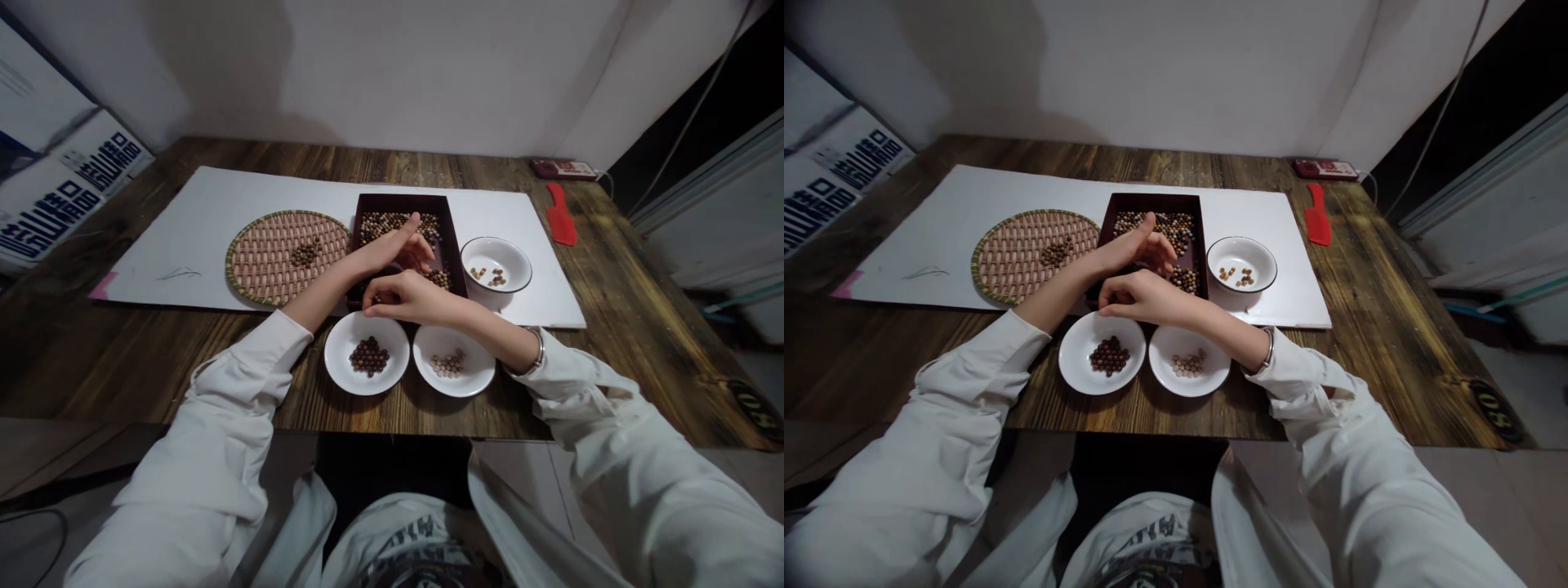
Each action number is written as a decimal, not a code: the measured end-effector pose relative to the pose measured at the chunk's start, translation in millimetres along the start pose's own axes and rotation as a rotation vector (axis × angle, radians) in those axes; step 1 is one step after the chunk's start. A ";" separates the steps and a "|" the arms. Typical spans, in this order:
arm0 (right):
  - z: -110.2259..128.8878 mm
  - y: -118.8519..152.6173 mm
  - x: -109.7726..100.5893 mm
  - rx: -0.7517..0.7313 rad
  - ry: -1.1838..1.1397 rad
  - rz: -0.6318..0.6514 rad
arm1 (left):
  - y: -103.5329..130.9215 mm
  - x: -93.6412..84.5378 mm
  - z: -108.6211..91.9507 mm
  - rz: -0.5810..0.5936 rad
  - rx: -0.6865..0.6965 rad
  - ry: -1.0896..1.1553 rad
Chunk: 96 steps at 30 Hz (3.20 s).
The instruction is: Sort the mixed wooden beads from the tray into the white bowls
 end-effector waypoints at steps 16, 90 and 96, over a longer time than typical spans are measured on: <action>-1.3 0.1 9.6 -0.097 0.391 0.008 | 1.8 3.5 3.9 0.041 -0.052 0.068; -1.9 1.6 12.9 -0.170 0.494 -0.007 | 3.5 5.1 5.4 0.097 -0.010 -0.075; -2.0 2.2 13.1 -0.141 0.506 -0.003 | 3.8 1.7 3.9 0.064 -0.008 -0.124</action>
Point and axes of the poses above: each hand's wrist, its own y-axis away from the middle knuckle, its own x-axis out of the palm, z = x × y, the point moved 6 cm from there along -y, towards the middle knuckle, and after that the axes turned 9 degrees about y, right-handed, at the moved point
